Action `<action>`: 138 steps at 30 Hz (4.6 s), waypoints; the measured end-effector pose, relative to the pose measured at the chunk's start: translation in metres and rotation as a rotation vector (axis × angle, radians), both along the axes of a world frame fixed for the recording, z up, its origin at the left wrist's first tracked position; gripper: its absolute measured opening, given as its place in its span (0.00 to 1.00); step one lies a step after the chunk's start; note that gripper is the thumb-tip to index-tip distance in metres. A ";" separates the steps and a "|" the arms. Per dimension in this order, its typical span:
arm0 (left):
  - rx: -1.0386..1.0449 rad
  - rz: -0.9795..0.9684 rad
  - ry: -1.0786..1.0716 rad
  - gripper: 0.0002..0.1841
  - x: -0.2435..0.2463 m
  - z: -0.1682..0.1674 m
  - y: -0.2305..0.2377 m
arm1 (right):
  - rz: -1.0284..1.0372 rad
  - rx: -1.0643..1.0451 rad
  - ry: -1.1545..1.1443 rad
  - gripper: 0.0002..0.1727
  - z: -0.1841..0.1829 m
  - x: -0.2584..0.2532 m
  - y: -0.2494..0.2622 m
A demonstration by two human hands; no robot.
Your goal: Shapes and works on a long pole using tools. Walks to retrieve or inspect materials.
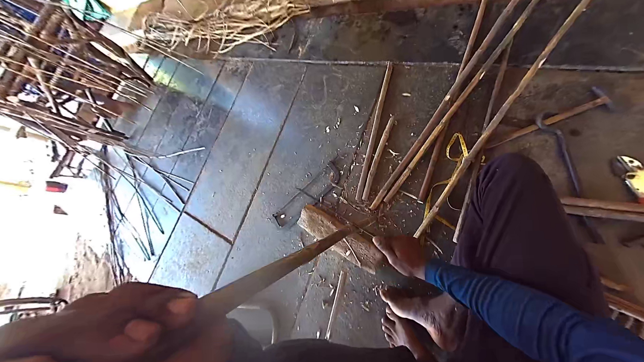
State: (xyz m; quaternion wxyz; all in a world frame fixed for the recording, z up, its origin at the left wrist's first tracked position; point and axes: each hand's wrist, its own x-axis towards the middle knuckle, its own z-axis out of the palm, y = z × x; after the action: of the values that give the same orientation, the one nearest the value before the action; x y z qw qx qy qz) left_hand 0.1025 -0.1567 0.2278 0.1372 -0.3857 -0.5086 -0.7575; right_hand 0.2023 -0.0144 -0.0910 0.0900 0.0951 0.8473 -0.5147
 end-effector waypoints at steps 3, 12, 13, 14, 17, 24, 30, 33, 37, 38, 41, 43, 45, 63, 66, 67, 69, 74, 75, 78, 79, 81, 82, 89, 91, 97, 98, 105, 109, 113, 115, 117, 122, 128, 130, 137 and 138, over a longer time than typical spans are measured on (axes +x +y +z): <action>-0.059 -0.007 -0.016 0.13 -0.006 -0.001 -0.002 | -0.013 0.011 0.191 0.39 0.010 -0.006 0.003; -0.066 -0.126 0.057 0.15 -0.020 -0.002 -0.016 | 0.004 0.035 0.085 0.39 0.001 0.000 -0.001; -0.059 -0.107 0.045 0.15 -0.018 -0.002 -0.013 | -0.015 0.018 0.000 0.42 -0.003 -0.003 0.001; -0.074 -0.068 0.020 0.15 -0.014 0.000 -0.009 | -0.027 0.011 -0.005 0.42 -0.002 -0.005 0.004; -0.128 0.010 -0.027 0.15 -0.009 -0.005 -0.007 | -0.012 0.053 0.213 0.35 0.005 -0.005 0.003; -0.105 -0.056 -0.090 0.13 0.001 -0.002 -0.004 | -0.032 0.076 0.178 0.39 0.002 -0.001 0.000; -0.156 -0.060 -0.020 0.14 0.004 0.006 0.007 | -0.038 0.039 0.208 0.39 0.004 -0.002 -0.002; -0.200 -0.026 0.031 0.15 0.002 0.009 0.006 | -0.085 0.015 0.014 0.43 -0.004 -0.001 -0.002; -0.196 0.028 0.009 0.14 -0.001 0.004 -0.002 | -0.021 0.027 0.139 0.36 0.007 0.003 -0.004; -0.186 0.021 0.004 0.15 -0.003 0.004 -0.004 | -0.027 0.018 0.039 0.39 0.000 0.003 -0.005; -0.184 -0.072 0.026 0.17 -0.011 0.005 -0.002 | -0.047 0.015 0.131 0.38 0.001 -0.004 -0.002; -0.206 -0.055 0.047 0.15 -0.007 0.003 -0.002 | -0.013 0.028 0.140 0.38 0.002 -0.001 -0.002; -0.271 0.003 0.018 0.14 0.000 0.006 0.002 | -0.059 0.029 -0.015 0.42 -0.005 -0.001 -0.001; -0.274 -0.068 0.136 0.12 -0.014 -0.004 -0.016 | -0.051 -0.013 0.068 0.40 -0.004 -0.001 -0.001; -0.244 0.007 0.174 0.09 -0.017 -0.002 -0.004 | -0.074 -0.072 0.077 0.40 -0.004 -0.007 0.002; -0.223 0.008 0.153 0.10 -0.016 -0.001 -0.001 | -0.053 -0.055 0.189 0.38 -0.001 -0.008 0.003; -0.221 0.010 0.073 0.15 -0.009 0.002 -0.001 | -0.047 -0.026 0.150 0.39 -0.004 -0.002 -0.002; -0.224 -0.054 -0.008 0.14 -0.012 0.002 -0.004 | -0.028 0.024 0.222 0.38 0.003 -0.006 0.002; -0.219 -0.022 -0.056 0.16 -0.006 0.004 -0.001 | -0.025 0.026 0.185 0.39 0.001 -0.003 -0.001; -0.198 -0.070 -0.104 0.12 -0.006 0.008 -0.003 | -0.058 0.009 0.007 0.42 -0.001 -0.008 0.003; -0.204 -0.095 -0.097 0.11 -0.009 0.008 -0.005 | -0.056 0.013 0.103 0.41 0.004 -0.009 0.003; -0.187 -0.095 -0.119 0.11 -0.007 0.007 -0.006 | -0.031 0.050 0.220 0.38 0.005 -0.007 0.002; -0.193 -0.085 -0.130 0.11 -0.004 0.008 -0.005 | -0.035 0.035 0.122 0.39 0.002 -0.003 0.000; -0.302 -0.121 0.067 0.10 -0.007 0.004 -0.003 | -0.034 0.015 0.082 0.41 -0.003 -0.002 -0.002; -0.312 -0.125 0.106 0.11 -0.012 0.004 -0.003 | -0.056 0.017 0.110 0.42 0.000 -0.006 0.000; -0.321 -0.090 -0.007 0.12 -0.004 0.010 0.003 | -0.083 0.071 0.122 0.41 0.003 -0.001 -0.001; -0.313 -0.075 -0.019 0.12 -0.003 0.010 0.006 | -0.080 0.068 0.195 0.39 0.006 -0.003 -0.001; -0.251 -0.080 0.036 0.11 -0.008 0.003 0.004 | -0.090 0.075 0.183 0.40 0.008 -0.002 -0.003; -0.224 -0.024 -0.037 0.15 -0.002 0.004 0.007 | -0.126 0.111 -0.101 0.45 0.002 -0.003 0.001; -0.246 -0.053 -0.032 0.14 -0.002 0.005 0.009 | -0.084 0.091 0.059 0.40 0.006 -0.006 0.001; -0.273 -0.086 -0.018 0.13 -0.003 0.007 0.009 | -0.117 0.029 -0.113 0.45 -0.004 -0.009 0.005; -0.270 -0.097 0.047 0.11 -0.011 0.003 0.006 | -0.114 0.035 0.035 0.42 0.004 -0.010 0.006; -0.266 -0.061 0.057 0.15 -0.012 0.006 0.005 | -0.084 0.065 0.003 0.44 0.000 -0.010 0.001; -0.275 -0.025 0.113 0.13 -0.017 -0.002 -0.002 | -0.087 0.107 -0.001 0.43 0.003 -0.006 0.002; -0.246 0.001 0.110 0.13 -0.020 -0.002 0.000 | -0.114 0.115 0.232 0.41 0.005 -0.008 0.000; -0.185 0.056 0.072 0.14 -0.020 -0.003 0.004 | -0.080 0.146 0.175 0.40 0.009 -0.011 0.004; -0.167 0.073 0.053 0.15 -0.017 -0.004 0.007 | -0.076 0.172 0.196 0.39 0.009 -0.009 0.004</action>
State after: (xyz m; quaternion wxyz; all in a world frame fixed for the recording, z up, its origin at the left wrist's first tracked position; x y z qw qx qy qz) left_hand 0.0859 -0.1500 0.2235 0.1453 -0.3969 -0.5800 -0.6964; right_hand 0.1931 -0.0106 -0.0825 -0.0212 0.0840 0.8887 -0.4501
